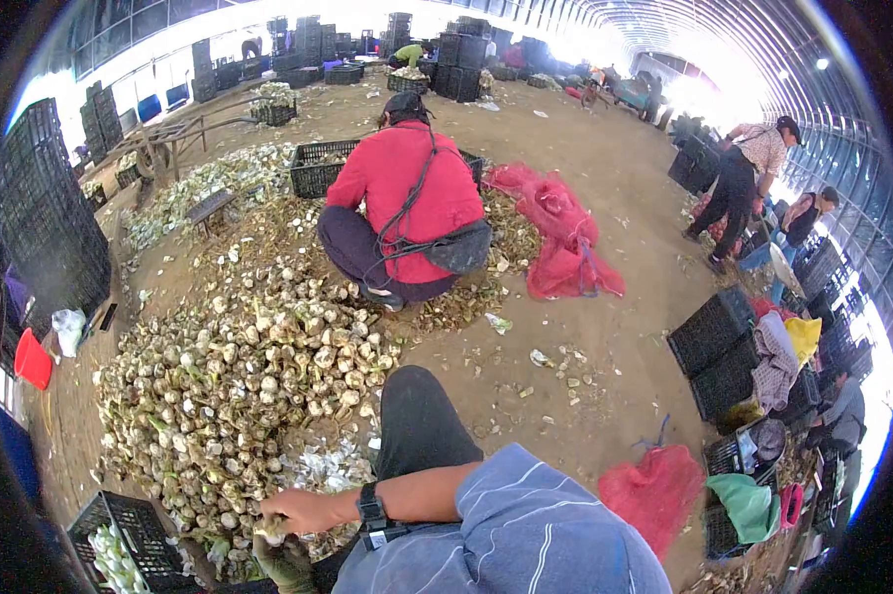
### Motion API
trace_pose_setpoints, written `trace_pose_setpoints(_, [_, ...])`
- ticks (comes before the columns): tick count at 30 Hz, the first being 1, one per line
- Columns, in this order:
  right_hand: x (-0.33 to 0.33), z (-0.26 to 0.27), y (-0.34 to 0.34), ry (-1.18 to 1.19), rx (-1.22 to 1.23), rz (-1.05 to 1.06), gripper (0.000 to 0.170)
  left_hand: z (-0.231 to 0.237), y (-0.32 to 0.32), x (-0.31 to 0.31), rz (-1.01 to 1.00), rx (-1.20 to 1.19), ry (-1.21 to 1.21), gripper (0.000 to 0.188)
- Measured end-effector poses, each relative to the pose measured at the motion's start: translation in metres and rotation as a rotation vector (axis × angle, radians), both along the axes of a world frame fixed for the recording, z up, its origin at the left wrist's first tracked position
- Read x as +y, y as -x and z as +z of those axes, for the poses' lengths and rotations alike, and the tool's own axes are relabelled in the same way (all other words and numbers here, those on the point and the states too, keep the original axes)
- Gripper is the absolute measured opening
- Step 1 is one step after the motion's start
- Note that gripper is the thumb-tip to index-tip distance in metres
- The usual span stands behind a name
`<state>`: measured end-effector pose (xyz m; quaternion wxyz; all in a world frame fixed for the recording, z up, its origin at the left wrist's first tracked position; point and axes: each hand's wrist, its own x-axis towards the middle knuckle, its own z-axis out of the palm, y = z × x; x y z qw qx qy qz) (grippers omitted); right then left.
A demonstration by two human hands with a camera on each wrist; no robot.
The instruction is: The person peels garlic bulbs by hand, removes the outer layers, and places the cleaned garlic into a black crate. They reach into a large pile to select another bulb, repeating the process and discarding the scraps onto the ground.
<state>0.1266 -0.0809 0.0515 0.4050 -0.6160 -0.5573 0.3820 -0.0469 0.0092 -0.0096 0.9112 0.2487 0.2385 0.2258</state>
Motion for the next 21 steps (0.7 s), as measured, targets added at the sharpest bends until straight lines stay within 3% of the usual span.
trace_pose_setpoints(1, [0.0,0.01,-0.005,0.007,-0.027,0.115,0.055,0.011,0.001,0.0,-0.082,-0.101,0.072,0.031])
trace_pose_setpoints(2, [0.001,-0.01,-0.002,-0.158,-0.067,0.098,0.049,0.009,0.003,-0.003,-0.062,0.018,0.078,0.037])
trace_pose_setpoints(5, [-0.006,-0.023,0.0,-0.268,-0.05,-0.042,0.047,0.015,-0.002,-0.006,-0.043,0.134,0.088,0.035])
trace_pose_setpoints(8, [-0.011,0.01,-0.002,-0.11,0.061,-0.033,0.036,0.005,0.001,-0.001,-0.182,0.024,0.0,0.035])
trace_pose_setpoints(10, [-0.009,0.006,-0.003,-0.165,0.016,-0.039,0.04,0.002,0.0,-0.002,-0.21,-0.024,-0.062,0.038])
trace_pose_setpoints(13, [-0.005,0.005,-0.003,-0.154,-0.032,0.033,0.037,0.0,0.002,0.008,-0.27,-0.135,0.145,0.038])
trace_pose_setpoints(16, [-0.004,0.004,-0.009,-0.104,-0.077,0.098,0.042,-0.002,0.007,-0.005,-0.115,0.319,-0.717,0.041])
trace_pose_setpoints(17, [-0.004,0.003,-0.012,-0.089,-0.092,0.111,0.046,-0.002,0.004,-0.005,-0.113,0.213,-0.474,0.04])
trace_pose_setpoints(19, [-0.008,0.006,-0.019,0.211,0.27,0.025,0.052,0.003,-0.009,-0.002,-0.1,0.008,0.012,0.043])
trace_pose_setpoints(20, [-0.006,0.008,-0.018,0.362,0.451,0.006,0.055,0.04,-0.02,-0.021,-0.013,0.098,-0.112,0.046])
trace_pose_setpoints(21, [-0.008,0.013,-0.018,0.335,0.524,-0.064,0.05,0.028,-0.017,-0.019,0.105,0.164,0.05,0.047])
